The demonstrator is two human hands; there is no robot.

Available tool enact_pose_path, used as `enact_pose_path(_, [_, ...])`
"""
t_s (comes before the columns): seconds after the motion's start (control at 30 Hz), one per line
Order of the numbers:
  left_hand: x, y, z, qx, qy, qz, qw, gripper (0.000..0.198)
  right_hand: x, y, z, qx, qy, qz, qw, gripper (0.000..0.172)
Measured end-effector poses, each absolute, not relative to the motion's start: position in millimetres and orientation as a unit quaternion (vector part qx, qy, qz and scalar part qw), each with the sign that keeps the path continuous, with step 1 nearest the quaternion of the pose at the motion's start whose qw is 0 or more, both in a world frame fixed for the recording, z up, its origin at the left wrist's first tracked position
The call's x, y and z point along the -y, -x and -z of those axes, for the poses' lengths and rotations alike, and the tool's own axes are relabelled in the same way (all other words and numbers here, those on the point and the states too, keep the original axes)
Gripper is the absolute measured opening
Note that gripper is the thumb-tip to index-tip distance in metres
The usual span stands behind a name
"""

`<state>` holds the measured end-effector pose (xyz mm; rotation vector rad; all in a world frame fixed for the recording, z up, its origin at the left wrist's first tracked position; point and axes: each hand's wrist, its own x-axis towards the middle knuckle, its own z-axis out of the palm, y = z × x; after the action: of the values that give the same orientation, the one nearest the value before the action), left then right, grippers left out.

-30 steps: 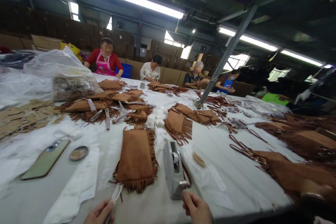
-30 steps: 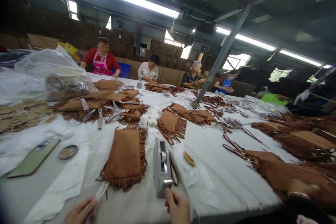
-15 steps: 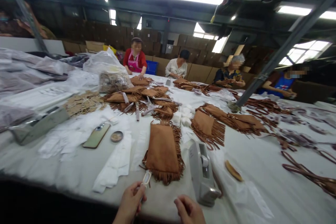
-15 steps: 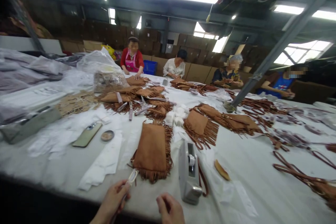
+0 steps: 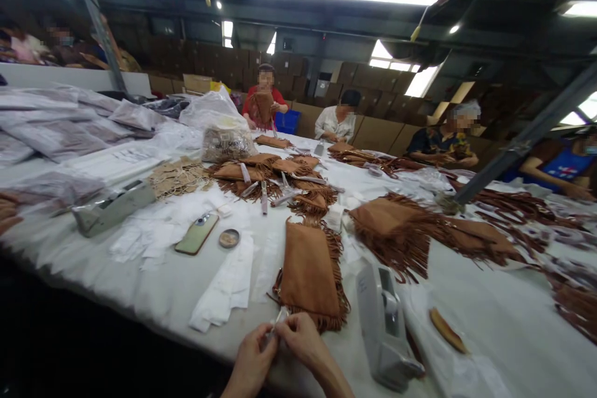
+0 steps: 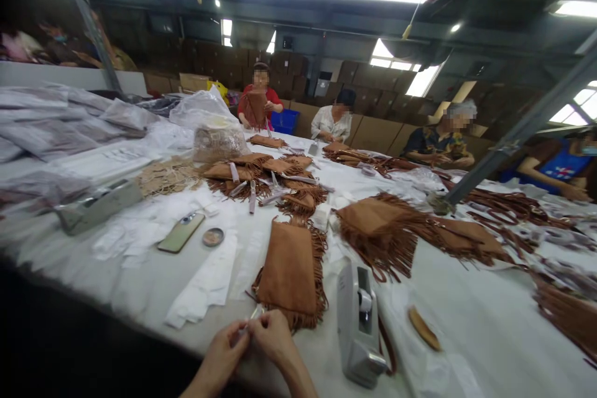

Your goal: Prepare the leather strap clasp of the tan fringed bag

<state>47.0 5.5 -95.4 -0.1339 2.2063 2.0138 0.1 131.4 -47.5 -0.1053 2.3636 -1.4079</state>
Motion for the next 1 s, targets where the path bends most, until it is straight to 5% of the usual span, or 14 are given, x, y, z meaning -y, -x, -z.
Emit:
enact_pose_path(0.53, [-12,-40,84,-0.606,0.181,-0.759,0.153,0.051,-136,-12,61,-0.786,-0.060,0.571,0.229,0.040])
enact_pose_path(0.67, [-5,-35,80,-0.603,0.194,-0.759,0.151,0.051,-135,-18,67,-0.747,-0.097,0.614,0.238,0.030])
enact_pose_path(1.0, [4,-32,82,-0.682,0.179,-0.707,0.066,0.046,-151,-35,54,-0.748,-0.187,0.635,0.039,0.037])
